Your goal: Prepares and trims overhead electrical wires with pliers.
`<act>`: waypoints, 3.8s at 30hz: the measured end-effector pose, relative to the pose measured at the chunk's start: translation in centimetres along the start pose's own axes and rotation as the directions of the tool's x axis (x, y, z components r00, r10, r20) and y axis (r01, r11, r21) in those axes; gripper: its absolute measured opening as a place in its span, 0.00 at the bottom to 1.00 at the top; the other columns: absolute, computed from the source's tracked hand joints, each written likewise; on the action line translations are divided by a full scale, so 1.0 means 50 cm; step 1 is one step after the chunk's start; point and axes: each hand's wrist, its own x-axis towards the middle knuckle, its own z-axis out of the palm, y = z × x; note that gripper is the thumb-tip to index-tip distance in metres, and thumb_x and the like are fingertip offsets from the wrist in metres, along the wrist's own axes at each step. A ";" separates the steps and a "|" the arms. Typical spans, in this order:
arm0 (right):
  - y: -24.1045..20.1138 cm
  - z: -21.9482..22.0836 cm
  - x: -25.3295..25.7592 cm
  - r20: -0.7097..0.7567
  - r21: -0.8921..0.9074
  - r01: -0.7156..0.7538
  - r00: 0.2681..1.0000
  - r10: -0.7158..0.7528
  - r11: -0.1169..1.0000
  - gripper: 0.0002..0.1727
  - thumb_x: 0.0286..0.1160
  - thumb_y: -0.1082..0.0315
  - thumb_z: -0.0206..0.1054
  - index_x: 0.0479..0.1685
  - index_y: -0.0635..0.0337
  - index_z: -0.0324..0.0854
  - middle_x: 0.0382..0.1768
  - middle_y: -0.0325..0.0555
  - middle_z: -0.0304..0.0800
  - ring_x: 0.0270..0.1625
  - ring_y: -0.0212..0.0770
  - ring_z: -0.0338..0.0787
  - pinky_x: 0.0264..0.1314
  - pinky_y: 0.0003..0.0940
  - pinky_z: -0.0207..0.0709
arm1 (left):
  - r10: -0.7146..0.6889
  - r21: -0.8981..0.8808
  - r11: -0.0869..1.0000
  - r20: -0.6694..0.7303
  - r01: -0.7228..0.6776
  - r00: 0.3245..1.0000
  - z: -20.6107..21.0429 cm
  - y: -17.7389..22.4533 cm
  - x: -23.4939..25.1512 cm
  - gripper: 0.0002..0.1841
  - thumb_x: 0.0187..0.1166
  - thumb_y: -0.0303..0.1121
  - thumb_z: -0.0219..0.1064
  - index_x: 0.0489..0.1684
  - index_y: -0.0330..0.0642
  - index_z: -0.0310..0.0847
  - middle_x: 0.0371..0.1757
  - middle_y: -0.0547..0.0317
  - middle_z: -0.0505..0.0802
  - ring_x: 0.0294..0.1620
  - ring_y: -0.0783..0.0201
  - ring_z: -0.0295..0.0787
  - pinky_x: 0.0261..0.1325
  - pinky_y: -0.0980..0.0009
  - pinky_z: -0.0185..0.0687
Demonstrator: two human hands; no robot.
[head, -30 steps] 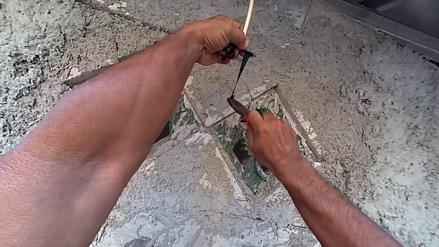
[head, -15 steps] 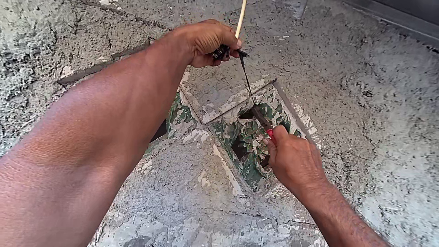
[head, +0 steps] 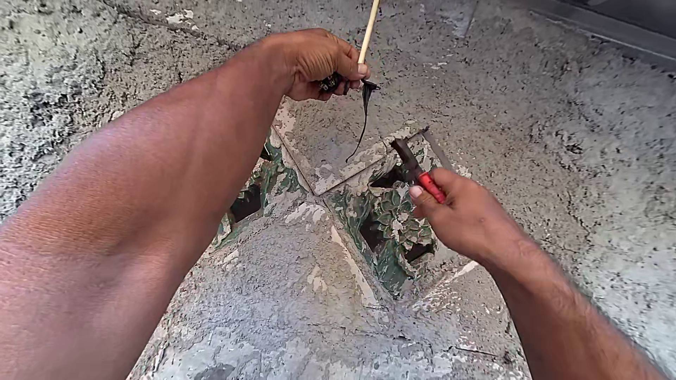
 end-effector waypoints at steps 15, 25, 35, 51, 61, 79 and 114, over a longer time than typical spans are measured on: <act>-0.092 -0.003 0.129 -0.057 0.034 0.045 0.997 -0.043 0.998 0.18 0.89 0.46 0.56 0.45 0.50 0.80 0.33 0.44 0.88 0.36 0.44 0.91 0.40 0.52 0.83 | 0.032 -0.014 0.999 0.017 -0.031 0.999 0.003 0.002 -0.009 0.07 0.87 0.36 0.65 0.51 0.46 0.85 0.41 0.62 0.89 0.30 0.73 0.81 0.30 0.80 0.75; -0.127 0.016 0.130 -0.155 -0.073 0.072 0.984 -0.083 0.995 0.17 0.90 0.50 0.56 0.40 0.52 0.77 0.28 0.46 0.80 0.34 0.47 0.84 0.35 0.51 0.74 | 0.045 -0.061 0.997 0.021 -0.043 0.999 -0.001 -0.005 -0.010 0.07 0.88 0.35 0.63 0.52 0.44 0.83 0.39 0.61 0.88 0.30 0.72 0.81 0.32 0.81 0.77; -0.118 0.005 0.163 -0.224 -0.208 0.034 0.971 -0.081 0.978 0.18 0.89 0.50 0.56 0.42 0.56 0.77 0.31 0.55 0.83 0.38 0.58 0.88 0.37 0.60 0.76 | 0.003 0.064 0.998 0.045 -0.006 0.999 -0.009 -0.001 -0.002 0.07 0.88 0.37 0.62 0.49 0.47 0.83 0.38 0.63 0.88 0.31 0.73 0.83 0.32 0.80 0.77; -0.134 -0.018 0.104 -0.306 -0.687 0.110 0.853 -0.423 0.718 0.20 0.92 0.57 0.51 0.52 0.67 0.76 0.40 0.75 0.81 0.43 0.81 0.86 0.33 0.70 0.74 | -0.090 0.330 0.938 -0.069 0.108 0.994 0.002 0.029 0.017 0.07 0.83 0.38 0.66 0.45 0.48 0.88 0.33 0.65 0.91 0.23 0.75 0.81 0.23 0.81 0.71; -0.130 0.029 0.102 -0.254 -0.720 0.003 0.930 -0.268 0.694 0.10 0.82 0.76 0.56 0.55 0.69 0.78 0.43 0.76 0.81 0.48 0.80 0.85 0.38 0.68 0.74 | -0.062 0.189 0.980 -0.043 0.069 0.997 0.011 0.018 0.014 0.10 0.86 0.43 0.65 0.48 0.49 0.86 0.36 0.65 0.90 0.28 0.74 0.82 0.28 0.80 0.75; -0.136 -0.065 0.170 -0.294 -0.441 0.016 0.942 -0.161 0.897 0.18 0.87 0.55 0.57 0.49 0.64 0.79 0.40 0.71 0.87 0.49 0.76 0.89 0.41 0.73 0.77 | -0.024 0.289 0.957 0.012 0.019 1.000 -0.020 0.046 -0.004 0.10 0.86 0.42 0.65 0.49 0.49 0.87 0.37 0.65 0.90 0.29 0.74 0.83 0.29 0.81 0.76; -0.112 0.001 0.067 -0.276 -0.412 0.183 0.909 -0.313 0.893 0.17 0.87 0.55 0.60 0.46 0.62 0.81 0.34 0.62 0.84 0.39 0.67 0.90 0.33 0.64 0.79 | 0.017 0.242 0.970 -0.003 -0.015 1.000 -0.002 0.023 -0.013 0.08 0.87 0.39 0.65 0.49 0.46 0.85 0.37 0.63 0.91 0.28 0.73 0.82 0.28 0.79 0.73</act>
